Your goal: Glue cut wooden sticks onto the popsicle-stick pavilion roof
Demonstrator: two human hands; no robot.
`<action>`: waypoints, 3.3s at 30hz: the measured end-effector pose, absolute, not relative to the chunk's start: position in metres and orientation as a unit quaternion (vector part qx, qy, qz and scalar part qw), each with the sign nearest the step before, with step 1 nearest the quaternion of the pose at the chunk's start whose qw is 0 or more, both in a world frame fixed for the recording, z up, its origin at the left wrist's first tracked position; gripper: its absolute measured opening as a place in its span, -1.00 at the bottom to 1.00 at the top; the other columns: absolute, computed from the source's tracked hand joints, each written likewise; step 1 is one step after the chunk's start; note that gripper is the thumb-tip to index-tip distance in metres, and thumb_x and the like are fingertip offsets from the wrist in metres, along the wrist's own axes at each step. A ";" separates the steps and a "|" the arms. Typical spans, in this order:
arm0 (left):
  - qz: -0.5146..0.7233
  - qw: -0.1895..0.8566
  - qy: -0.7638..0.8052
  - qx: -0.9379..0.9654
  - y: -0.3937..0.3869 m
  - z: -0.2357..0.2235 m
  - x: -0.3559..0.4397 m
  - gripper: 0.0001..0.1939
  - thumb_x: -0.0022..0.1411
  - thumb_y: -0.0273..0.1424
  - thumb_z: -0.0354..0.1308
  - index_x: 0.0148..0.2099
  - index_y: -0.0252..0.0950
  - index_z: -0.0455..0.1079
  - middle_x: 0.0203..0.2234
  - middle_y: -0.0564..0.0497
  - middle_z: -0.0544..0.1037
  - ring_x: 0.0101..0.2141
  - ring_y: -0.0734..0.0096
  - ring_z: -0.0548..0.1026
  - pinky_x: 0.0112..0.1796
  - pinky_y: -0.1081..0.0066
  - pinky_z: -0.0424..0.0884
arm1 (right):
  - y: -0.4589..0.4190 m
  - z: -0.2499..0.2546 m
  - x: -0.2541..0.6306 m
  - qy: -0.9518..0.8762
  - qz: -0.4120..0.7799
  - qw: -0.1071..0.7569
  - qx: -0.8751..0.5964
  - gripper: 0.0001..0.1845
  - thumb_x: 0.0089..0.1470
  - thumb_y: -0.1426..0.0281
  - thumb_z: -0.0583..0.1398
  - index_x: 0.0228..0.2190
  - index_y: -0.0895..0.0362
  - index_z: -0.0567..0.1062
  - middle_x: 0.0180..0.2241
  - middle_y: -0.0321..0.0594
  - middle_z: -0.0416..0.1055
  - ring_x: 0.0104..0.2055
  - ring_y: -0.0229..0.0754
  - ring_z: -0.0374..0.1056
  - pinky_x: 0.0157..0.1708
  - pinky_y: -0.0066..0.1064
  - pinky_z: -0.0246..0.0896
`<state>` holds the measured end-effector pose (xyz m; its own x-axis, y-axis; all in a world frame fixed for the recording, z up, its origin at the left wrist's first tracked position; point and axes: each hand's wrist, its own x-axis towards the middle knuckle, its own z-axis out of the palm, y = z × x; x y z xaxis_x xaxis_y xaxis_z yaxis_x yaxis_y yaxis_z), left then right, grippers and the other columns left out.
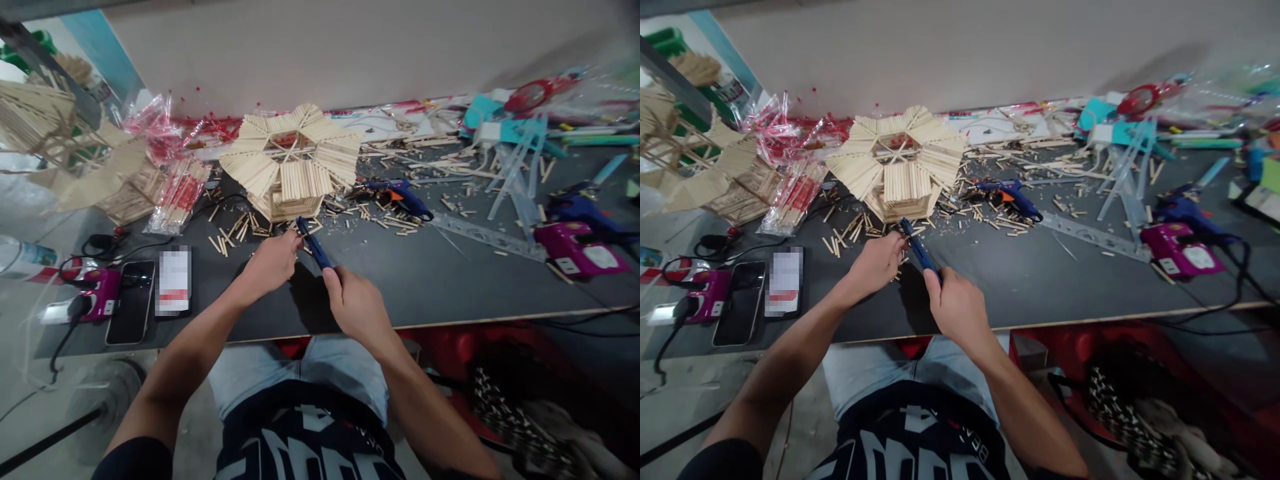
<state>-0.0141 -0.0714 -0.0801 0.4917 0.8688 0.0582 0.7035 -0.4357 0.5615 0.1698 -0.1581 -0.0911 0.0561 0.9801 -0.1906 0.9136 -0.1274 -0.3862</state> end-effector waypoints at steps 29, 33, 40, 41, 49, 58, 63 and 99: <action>0.291 0.396 0.403 0.772 -0.075 -0.084 -0.013 -0.65 0.50 -0.32 -0.05 0.24 -0.30 0.23 -0.39 0.07 0.61 -0.47 0.56 0.54 -0.38 0.56 0.42 | -0.175 -0.113 0.197 -0.665 -0.073 0.067 -0.740 -0.27 0.31 -0.06 0.11 0.09 0.39 0.43 -0.07 0.24 0.46 -0.07 0.24 0.36 -0.08 -0.08 0.24; 0.282 0.413 0.387 0.774 -0.077 -0.081 -0.011 -0.64 0.49 -0.32 -0.07 0.24 -0.31 0.23 -0.38 0.05 0.60 -0.48 0.56 0.51 -0.41 0.56 0.41 | -0.165 -0.102 0.199 -0.682 -0.022 0.053 -0.729 -0.17 0.29 -0.09 0.12 0.17 0.44 0.37 -0.03 0.31 0.44 -0.01 0.29 0.37 -0.03 -0.02 0.27; 0.281 0.396 0.383 0.786 -0.082 -0.079 -0.012 -0.62 0.53 -0.24 -0.06 0.27 -0.28 0.24 -0.41 0.10 0.60 -0.48 0.53 0.55 -0.37 0.54 0.43 | -0.122 -0.073 0.212 -0.739 0.141 0.236 -0.615 -0.64 0.33 0.22 0.16 -0.01 0.18 0.57 -0.10 0.04 0.52 -0.04 0.06 0.41 -0.02 -0.13 0.32; 0.285 0.379 0.381 0.793 -0.082 -0.080 -0.013 -0.60 0.54 -0.21 -0.04 0.28 -0.28 0.24 -0.41 0.10 0.61 -0.47 0.51 0.57 -0.35 0.53 0.44 | -0.117 -0.067 0.210 -0.737 0.205 0.269 -0.585 -0.65 0.33 0.21 0.16 -0.04 0.16 0.58 -0.16 -0.03 0.53 -0.14 -0.02 0.43 -0.09 -0.19 0.34; 0.221 0.266 0.408 0.845 -0.083 -0.078 -0.015 -0.66 0.53 -0.28 0.05 0.28 -0.16 0.33 -0.16 -0.01 0.69 -0.20 0.34 0.69 -0.17 0.41 0.52 | -0.103 -0.064 0.184 -0.578 0.566 0.398 -0.433 -0.60 0.21 0.04 0.27 -0.25 0.15 0.55 -0.46 -0.33 0.42 -0.55 -0.37 0.13 -0.52 -0.46 0.09; 0.289 0.354 0.370 0.809 -0.086 -0.070 -0.010 -0.51 0.41 -0.40 0.21 0.34 -0.13 0.30 -0.04 0.00 0.67 -0.13 0.41 0.67 -0.12 0.45 0.58 | -0.089 -0.058 0.189 -0.557 0.588 0.401 -0.428 -0.55 0.12 0.00 0.34 -0.31 0.16 0.51 -0.46 -0.35 0.41 -0.54 -0.40 0.12 -0.52 -0.48 0.06; 0.315 0.258 0.380 0.831 -0.086 -0.066 -0.009 -0.61 0.42 -0.36 0.21 0.25 -0.20 0.38 -0.02 -0.05 0.67 -0.15 0.39 0.68 -0.15 0.44 0.59 | -0.087 -0.055 0.192 -0.563 0.590 0.399 -0.421 -0.52 0.10 -0.04 0.35 -0.33 0.13 0.49 -0.52 -0.38 0.36 -0.55 -0.40 0.12 -0.55 -0.48 0.03; 0.347 0.124 0.426 0.826 0.004 0.022 -0.033 -0.65 0.30 -0.10 0.30 0.04 -0.14 0.50 -0.50 0.14 0.61 -0.41 0.36 0.47 -0.25 0.31 0.55 | -0.002 -0.077 0.310 -0.552 0.165 0.122 -0.808 -0.52 0.05 0.12 0.38 -0.63 0.04 0.28 -0.66 -0.36 0.12 -0.54 -0.33 -0.10 -0.36 -0.23 -0.10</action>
<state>-0.0330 0.0037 0.0220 0.3950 0.7903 0.4684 0.6186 -0.6058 0.5003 0.3105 -0.0020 -0.0775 0.3357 0.9327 -0.1318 0.8523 -0.3603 -0.3792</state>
